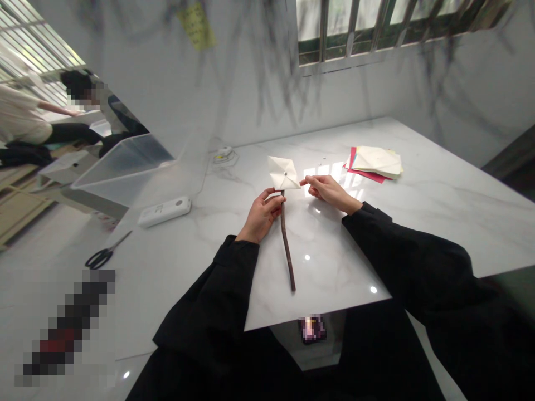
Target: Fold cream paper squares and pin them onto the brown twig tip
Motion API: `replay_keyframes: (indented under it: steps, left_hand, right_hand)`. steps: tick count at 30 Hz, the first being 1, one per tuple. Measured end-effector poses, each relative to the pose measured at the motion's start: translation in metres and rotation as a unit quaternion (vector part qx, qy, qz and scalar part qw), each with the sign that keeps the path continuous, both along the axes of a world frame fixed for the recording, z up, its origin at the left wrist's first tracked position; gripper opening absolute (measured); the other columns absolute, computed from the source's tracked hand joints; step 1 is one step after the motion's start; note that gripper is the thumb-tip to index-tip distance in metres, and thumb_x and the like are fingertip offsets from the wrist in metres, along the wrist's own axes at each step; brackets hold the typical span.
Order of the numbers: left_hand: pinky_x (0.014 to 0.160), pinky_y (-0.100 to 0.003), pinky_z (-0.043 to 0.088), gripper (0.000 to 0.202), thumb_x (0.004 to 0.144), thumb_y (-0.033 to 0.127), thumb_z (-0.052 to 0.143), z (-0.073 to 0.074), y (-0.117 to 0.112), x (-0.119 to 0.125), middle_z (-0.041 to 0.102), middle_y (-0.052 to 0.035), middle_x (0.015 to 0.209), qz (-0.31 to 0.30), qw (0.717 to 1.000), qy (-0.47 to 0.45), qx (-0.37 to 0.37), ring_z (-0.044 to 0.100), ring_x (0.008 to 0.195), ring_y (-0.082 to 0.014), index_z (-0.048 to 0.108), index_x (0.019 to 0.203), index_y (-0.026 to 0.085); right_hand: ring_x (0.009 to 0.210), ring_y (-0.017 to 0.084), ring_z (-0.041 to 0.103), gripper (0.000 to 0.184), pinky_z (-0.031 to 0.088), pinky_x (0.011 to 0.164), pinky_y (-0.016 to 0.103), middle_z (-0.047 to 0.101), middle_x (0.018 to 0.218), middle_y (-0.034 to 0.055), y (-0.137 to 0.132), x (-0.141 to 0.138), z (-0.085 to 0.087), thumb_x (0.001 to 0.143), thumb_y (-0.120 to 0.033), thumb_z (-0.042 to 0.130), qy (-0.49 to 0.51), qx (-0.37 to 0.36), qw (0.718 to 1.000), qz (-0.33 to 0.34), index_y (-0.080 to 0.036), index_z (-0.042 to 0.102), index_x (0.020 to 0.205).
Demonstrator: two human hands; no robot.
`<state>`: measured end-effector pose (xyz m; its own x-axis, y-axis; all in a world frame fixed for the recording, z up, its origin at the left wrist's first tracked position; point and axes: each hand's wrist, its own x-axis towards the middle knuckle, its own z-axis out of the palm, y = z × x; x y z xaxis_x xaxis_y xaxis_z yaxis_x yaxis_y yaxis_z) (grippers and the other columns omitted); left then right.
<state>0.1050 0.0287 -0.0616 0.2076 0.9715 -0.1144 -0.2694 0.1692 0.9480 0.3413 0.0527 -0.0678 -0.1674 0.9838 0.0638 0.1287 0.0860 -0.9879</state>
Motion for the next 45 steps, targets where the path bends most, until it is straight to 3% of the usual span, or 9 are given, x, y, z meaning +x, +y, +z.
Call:
replay_keyframes:
  steps: [15, 20, 25, 32, 34, 36, 39, 42, 45]
  left_hand:
    - [0.073, -0.024, 0.049, 0.046, 0.071, 0.029, 0.092, -0.0014, 0.0012, -0.0004, 0.075, -0.0024, 0.094, -0.002, 1.0, 0.005, 0.01, 0.064, 0.077, -0.011, 0.067, 0.109, 0.02]
    - [0.072, -0.024, 0.048, 0.046, 0.071, 0.03, 0.092, -0.0021, 0.0024, -0.0007, 0.074, -0.0024, 0.093, -0.006, 1.0, 0.008, 0.011, 0.063, 0.077, -0.0111, 0.068, 0.109, 0.02]
    - [0.072, -0.024, 0.048, 0.047, 0.072, 0.03, 0.091, 0.0, 0.0011, -0.0007, 0.074, -0.0021, 0.093, -0.011, 1.0, 0.019, 0.014, 0.061, 0.074, -0.0103, 0.07, 0.114, 0.02]
    - [0.071, -0.023, 0.047, 0.049, 0.073, 0.031, 0.091, 0.0024, -0.001, -0.0001, 0.074, -0.0023, 0.093, -0.008, 1.0, 0.022, 0.014, 0.061, 0.074, -0.0098, 0.07, 0.115, 0.02]
    - [0.071, -0.023, 0.048, 0.049, 0.073, 0.03, 0.091, 0.0029, -0.0013, 0.0, 0.074, -0.002, 0.093, -0.006, 1.0, 0.023, 0.013, 0.061, 0.074, -0.0097, 0.07, 0.115, 0.02]
    - [0.072, -0.023, 0.048, 0.048, 0.073, 0.03, 0.091, 0.0032, -0.0015, 0.0, 0.074, -0.002, 0.093, -0.003, 1.0, 0.021, 0.012, 0.062, 0.074, -0.01, 0.07, 0.115, 0.02]
    - [0.074, -0.024, 0.049, 0.047, 0.073, 0.029, 0.091, 0.003, -0.0014, -0.0002, 0.075, -0.0026, 0.094, 0.003, 1.0, 0.017, 0.009, 0.064, 0.077, -0.0109, 0.069, 0.114, 0.02]
    - [0.073, -0.024, 0.049, 0.048, 0.073, 0.029, 0.091, 0.0016, -0.0005, -0.0005, 0.075, -0.0028, 0.095, 0.005, 1.0, 0.016, 0.006, 0.064, 0.078, -0.0113, 0.069, 0.114, 0.02]
    - [0.073, -0.024, 0.049, 0.05, 0.072, 0.029, 0.092, -0.0002, 0.0008, -0.0008, 0.075, -0.0027, 0.094, 0.002, 1.0, 0.015, 0.004, 0.064, 0.077, -0.011, 0.069, 0.115, 0.02]
  right_hand:
    - [0.053, 0.008, 0.039, 0.048, 0.029, 0.051, 0.024, 0.054, 0.067, -0.0019, -0.001, -0.0013, 0.0009, 0.106, -0.055, 0.061, 0.011, -0.017, 1.0, 0.007, -0.01, 0.075, 0.116]
    - [0.053, 0.009, 0.041, 0.055, 0.031, 0.052, 0.024, 0.057, 0.068, -0.0017, 0.0019, -0.0013, -0.0039, 0.102, -0.057, 0.067, 0.024, -0.029, 0.999, -0.01, -0.011, 0.07, 0.131]
    - [0.053, 0.008, 0.036, 0.058, 0.028, 0.051, 0.025, 0.051, 0.065, -0.0021, 0.0005, -0.0011, -0.0031, 0.102, -0.066, 0.062, 0.012, -0.004, 0.999, 0.031, -0.01, 0.079, 0.109]
    - [0.055, 0.01, 0.045, 0.061, 0.035, 0.053, 0.023, 0.06, 0.071, -0.0012, 0.0005, -0.0014, -0.0031, 0.103, -0.057, 0.067, 0.035, -0.044, 0.998, -0.027, -0.014, 0.06, 0.146]
    - [0.054, 0.01, 0.043, 0.058, 0.033, 0.052, 0.024, 0.06, 0.07, -0.0008, -0.0006, -0.002, -0.0015, 0.102, -0.06, 0.066, 0.04, -0.053, 0.998, -0.017, -0.014, 0.066, 0.137]
    - [0.053, 0.01, 0.039, 0.056, 0.03, 0.051, 0.025, 0.056, 0.066, -0.0007, -0.0025, -0.003, 0.0006, 0.102, -0.065, 0.063, 0.039, -0.053, 0.997, 0.028, -0.012, 0.075, 0.115]
    - [0.052, 0.009, 0.034, 0.064, 0.028, 0.051, 0.027, 0.048, 0.06, -0.0018, -0.0045, -0.0042, 0.0019, 0.1, -0.073, 0.059, 0.029, -0.042, 0.995, 0.084, -0.012, 0.076, 0.087]
    - [0.051, 0.009, 0.033, 0.064, 0.026, 0.05, 0.027, 0.044, 0.057, -0.0032, -0.0029, -0.0035, 0.0003, 0.098, -0.074, 0.061, 0.013, -0.03, 0.999, 0.043, -0.014, 0.072, 0.079]
    - [0.05, 0.009, 0.035, 0.054, 0.026, 0.05, 0.026, 0.046, 0.058, -0.0037, 0.0008, -0.0007, -0.0021, 0.1, -0.067, 0.064, 0.003, -0.022, 0.999, -0.022, -0.014, 0.071, 0.091]
